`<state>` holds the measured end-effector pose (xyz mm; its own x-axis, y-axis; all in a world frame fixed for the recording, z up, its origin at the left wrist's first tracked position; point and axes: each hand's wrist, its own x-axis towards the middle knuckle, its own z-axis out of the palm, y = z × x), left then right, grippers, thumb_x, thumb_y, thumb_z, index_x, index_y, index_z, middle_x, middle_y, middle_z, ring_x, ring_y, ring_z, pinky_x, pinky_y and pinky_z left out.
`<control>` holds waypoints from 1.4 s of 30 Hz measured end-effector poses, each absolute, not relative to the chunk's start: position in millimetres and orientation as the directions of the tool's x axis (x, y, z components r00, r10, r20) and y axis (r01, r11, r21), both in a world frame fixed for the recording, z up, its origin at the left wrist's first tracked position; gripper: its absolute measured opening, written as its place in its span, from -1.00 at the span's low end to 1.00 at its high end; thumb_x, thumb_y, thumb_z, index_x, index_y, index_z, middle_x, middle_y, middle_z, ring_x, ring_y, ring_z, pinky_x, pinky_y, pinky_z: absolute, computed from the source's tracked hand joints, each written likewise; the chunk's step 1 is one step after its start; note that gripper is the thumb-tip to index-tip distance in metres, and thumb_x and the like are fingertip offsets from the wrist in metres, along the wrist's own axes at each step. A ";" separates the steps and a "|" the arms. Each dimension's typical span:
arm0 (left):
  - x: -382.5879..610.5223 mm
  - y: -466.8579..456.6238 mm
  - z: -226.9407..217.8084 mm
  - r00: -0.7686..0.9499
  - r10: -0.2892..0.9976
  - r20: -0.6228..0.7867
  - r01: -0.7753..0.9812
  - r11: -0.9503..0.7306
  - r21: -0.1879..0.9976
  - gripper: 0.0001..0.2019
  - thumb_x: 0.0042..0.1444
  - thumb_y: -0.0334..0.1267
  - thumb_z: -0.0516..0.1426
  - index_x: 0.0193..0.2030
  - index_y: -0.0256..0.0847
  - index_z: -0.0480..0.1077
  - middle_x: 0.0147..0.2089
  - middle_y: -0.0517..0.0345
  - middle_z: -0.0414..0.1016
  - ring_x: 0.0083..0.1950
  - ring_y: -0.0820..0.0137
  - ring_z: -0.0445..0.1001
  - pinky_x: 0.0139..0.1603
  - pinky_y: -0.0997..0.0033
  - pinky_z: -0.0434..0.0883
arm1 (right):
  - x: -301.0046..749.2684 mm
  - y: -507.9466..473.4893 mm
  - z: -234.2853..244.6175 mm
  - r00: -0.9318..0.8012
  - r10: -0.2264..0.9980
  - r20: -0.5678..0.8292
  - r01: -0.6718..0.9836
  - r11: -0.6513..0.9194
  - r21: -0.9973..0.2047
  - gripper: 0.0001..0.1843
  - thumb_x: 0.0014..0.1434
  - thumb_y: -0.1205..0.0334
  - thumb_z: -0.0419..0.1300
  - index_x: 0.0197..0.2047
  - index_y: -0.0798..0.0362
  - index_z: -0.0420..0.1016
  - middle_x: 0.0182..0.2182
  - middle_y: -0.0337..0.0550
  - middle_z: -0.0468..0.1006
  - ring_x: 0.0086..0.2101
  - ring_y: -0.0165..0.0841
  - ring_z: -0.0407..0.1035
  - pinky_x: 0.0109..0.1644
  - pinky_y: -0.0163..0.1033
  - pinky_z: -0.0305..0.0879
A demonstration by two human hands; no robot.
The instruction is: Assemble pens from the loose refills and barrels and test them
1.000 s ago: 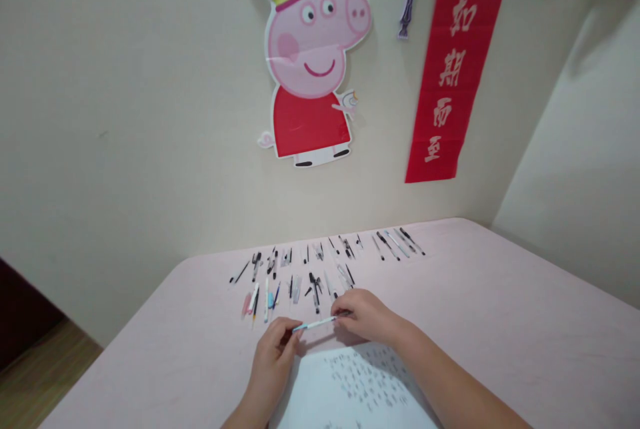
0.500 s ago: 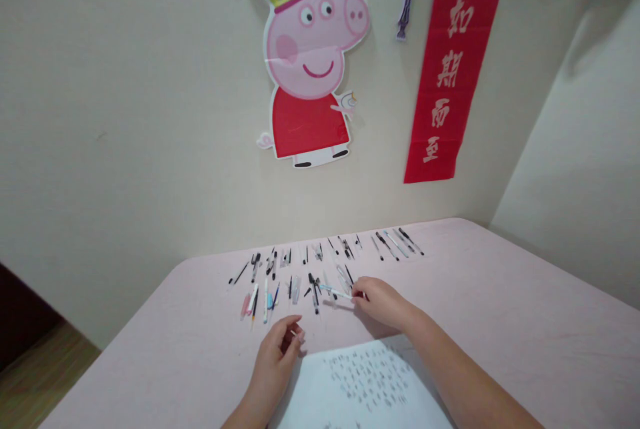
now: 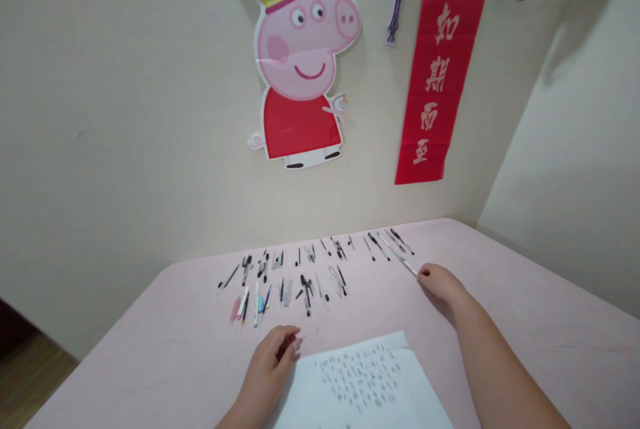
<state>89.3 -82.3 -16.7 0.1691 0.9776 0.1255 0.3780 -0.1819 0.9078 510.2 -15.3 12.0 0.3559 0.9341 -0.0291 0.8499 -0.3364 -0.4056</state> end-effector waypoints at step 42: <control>91.3 -86.1 -1.6 0.247 0.948 0.200 0.549 -0.307 0.778 -0.80 0.08 -0.15 0.07 -0.32 -0.15 0.48 -0.32 0.05 0.52 -0.29 0.27 0.47 -0.24 0.34 0.38 | 365.2 -22.4 7.6 -0.027 0.995 0.095 0.946 0.056 -0.318 -0.74 0.18 0.20 0.07 -0.47 0.08 0.49 -0.44 -0.07 0.55 -0.40 -0.31 0.37 -0.38 -0.30 0.02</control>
<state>91.3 -86.1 -1.6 0.2471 0.9482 0.1995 0.5488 -0.3067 0.7776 365.2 -22.4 7.6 -0.0271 0.9951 0.0950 0.9464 0.0562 -0.3181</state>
